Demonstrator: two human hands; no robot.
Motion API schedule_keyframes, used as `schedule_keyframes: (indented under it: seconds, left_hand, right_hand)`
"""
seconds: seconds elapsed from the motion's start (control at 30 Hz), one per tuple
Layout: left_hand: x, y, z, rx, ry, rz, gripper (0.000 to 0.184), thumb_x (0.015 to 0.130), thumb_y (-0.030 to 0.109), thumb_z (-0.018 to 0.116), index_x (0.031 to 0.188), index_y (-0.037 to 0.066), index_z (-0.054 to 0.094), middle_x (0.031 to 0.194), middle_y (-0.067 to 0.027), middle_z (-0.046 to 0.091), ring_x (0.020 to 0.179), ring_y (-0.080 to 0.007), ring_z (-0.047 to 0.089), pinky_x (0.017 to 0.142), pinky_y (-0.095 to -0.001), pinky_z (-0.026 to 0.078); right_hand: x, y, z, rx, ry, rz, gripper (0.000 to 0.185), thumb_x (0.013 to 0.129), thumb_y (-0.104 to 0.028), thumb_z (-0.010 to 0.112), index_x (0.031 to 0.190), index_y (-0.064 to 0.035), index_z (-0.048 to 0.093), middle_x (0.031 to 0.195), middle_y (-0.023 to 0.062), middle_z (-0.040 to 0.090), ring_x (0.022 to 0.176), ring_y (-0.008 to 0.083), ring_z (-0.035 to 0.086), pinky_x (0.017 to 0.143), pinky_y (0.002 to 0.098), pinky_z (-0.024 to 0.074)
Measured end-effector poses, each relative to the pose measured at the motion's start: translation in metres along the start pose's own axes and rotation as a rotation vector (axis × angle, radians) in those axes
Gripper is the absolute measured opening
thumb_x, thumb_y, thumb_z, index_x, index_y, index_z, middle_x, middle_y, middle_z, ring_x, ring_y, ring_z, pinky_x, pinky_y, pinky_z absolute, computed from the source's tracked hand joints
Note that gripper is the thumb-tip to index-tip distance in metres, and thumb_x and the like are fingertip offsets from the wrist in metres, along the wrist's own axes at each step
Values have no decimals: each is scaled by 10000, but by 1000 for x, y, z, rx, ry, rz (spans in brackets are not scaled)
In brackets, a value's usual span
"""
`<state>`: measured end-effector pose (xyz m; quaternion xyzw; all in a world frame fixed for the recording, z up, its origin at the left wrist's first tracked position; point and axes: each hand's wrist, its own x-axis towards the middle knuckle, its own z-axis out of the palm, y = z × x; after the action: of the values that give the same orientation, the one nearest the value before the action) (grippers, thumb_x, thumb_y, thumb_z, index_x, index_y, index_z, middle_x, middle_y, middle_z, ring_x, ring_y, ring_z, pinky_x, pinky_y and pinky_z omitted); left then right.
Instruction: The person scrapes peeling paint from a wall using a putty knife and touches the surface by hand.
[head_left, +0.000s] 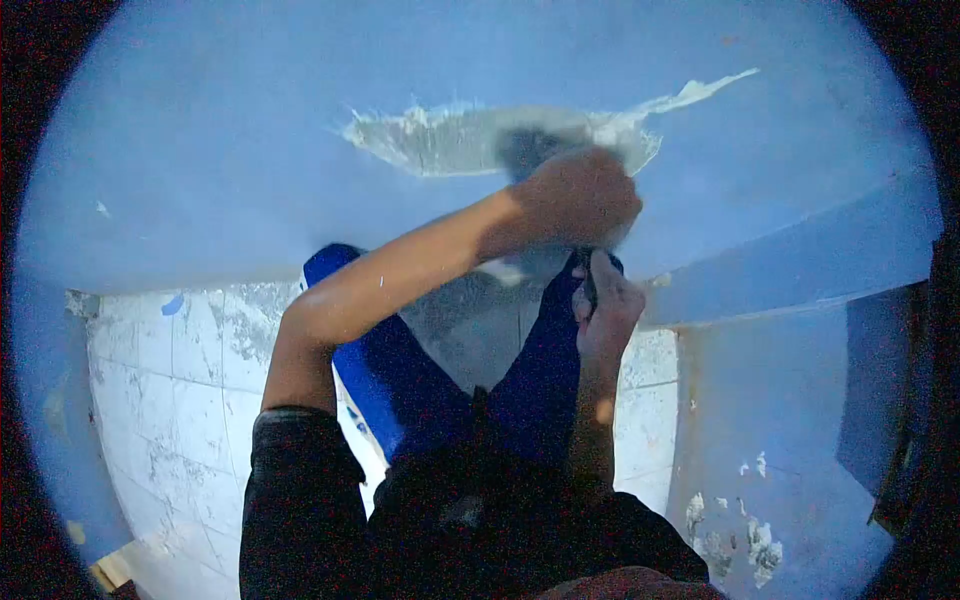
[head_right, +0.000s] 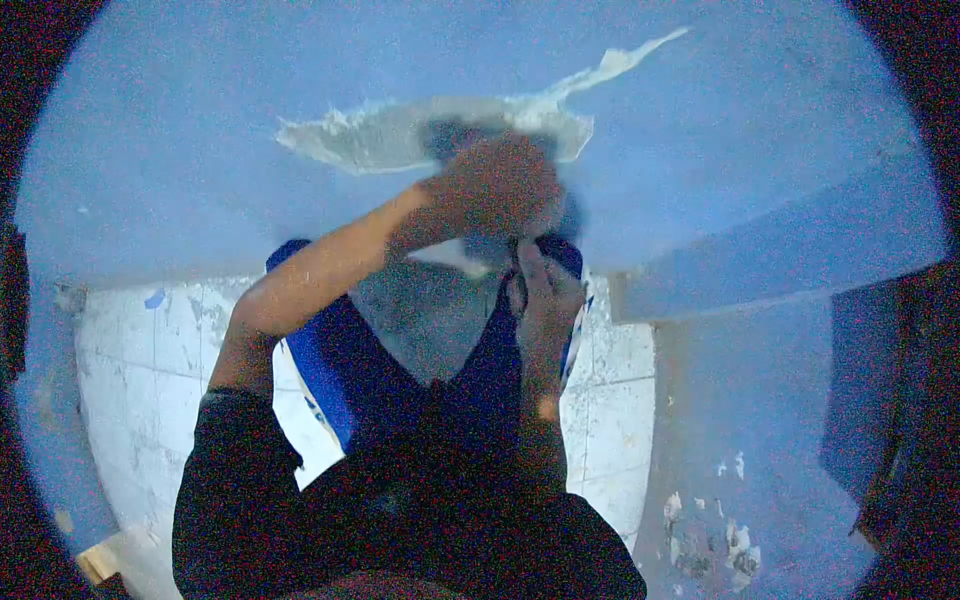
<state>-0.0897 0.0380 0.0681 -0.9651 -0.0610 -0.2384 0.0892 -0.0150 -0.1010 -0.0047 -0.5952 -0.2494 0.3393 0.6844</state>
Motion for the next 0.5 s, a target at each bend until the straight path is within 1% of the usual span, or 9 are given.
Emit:
schedule_keyframes:
  seconds: [0.07, 0.17, 0.2, 0.27, 0.3, 0.37, 0.4, 0.47, 0.5]
  left_hand:
    - [-1, -1, -4, 8, -55, -25, 157, 693, 168, 607, 655, 36, 681, 640, -149, 656, 621, -289, 673, 609, -395, 542]
    - [-1, 0, -16, -142, -9, -130, 239, 772, 233, 550, 686, 36, 654, 703, -190, 641, 670, -335, 651, 665, -449, 525]
    - [-5, 2, -12, -123, -17, -119, 226, 754, 218, 563, 671, 30, 657, 676, -180, 641, 644, -322, 653, 646, -442, 528]
    - [-7, 2, 1, -65, -17, -70, 201, 719, 189, 590, 641, 19, 664, 622, -161, 642, 591, -294, 657, 610, -427, 533]
    - [-2, -5, 5, -76, 46, -77, 198, 717, 187, 590, 637, 20, 660, 617, -161, 639, 587, -296, 654, 604, -428, 531]
    - [0, -7, 17, -143, 146, -115, 192, 712, 182, 588, 629, 21, 651, 607, -161, 634, 579, -299, 650, 594, -431, 527]
    - [-3, -2, -8, -71, 193, -40, 198, 719, 183, 577, 619, 25, 641, 595, -157, 626, 576, -302, 648, 591, -431, 524]
    - [-3, 1, 0, -31, 94, -56, 203, 722, 193, 576, 620, 29, 640, 587, -153, 621, 579, -301, 649, 595, -426, 524]
    - [-2, 3, 3, -7, 48, -56, 206, 723, 197, 576, 620, 31, 639, 582, -151, 619, 581, -301, 650, 597, -424, 525]
  right_hand:
    - [4, 5, 6, -7, 10, -33, 331, 901, -240, 622, 708, 29, 623, 463, 5, 445, 364, 52, 344, 349, 229, 190]
    - [12, -3, -7, -35, -85, -91, 309, 895, -215, 630, 704, 28, 623, 470, 14, 459, 364, 62, 354, 345, 227, 195]
    - [9, -2, -5, 7, -40, 18, 275, 833, -212, 702, 645, -25, 629, 518, 0, 514, 413, 56, 397, 381, 218, 247]
    - [5, 13, -11, -65, -20, 4, 293, 870, -220, 659, 688, 8, 631, 490, 2, 482, 381, 56, 365, 363, 221, 212]
    - [9, 19, -9, -97, -21, -12, 305, 889, -224, 638, 710, 24, 631, 475, 4, 466, 366, 57, 348, 354, 222, 194]
    - [8, 0, 3, -49, 2, -59, 302, 885, -229, 641, 705, 14, 631, 473, -4, 462, 364, 51, 344, 352, 223, 197]
    - [12, -5, -2, -47, -16, -57, 298, 885, -225, 641, 706, 14, 633, 474, -4, 464, 364, 52, 347, 351, 222, 201]
    - [11, 0, -6, -40, -69, -110, 306, 885, -228, 641, 702, 18, 638, 473, -4, 459, 364, 52, 349, 349, 221, 201]
    - [7, 5, -10, -65, -39, -62, 281, 870, -218, 660, 704, 9, 651, 501, -1, 492, 384, 50, 368, 359, 216, 218]
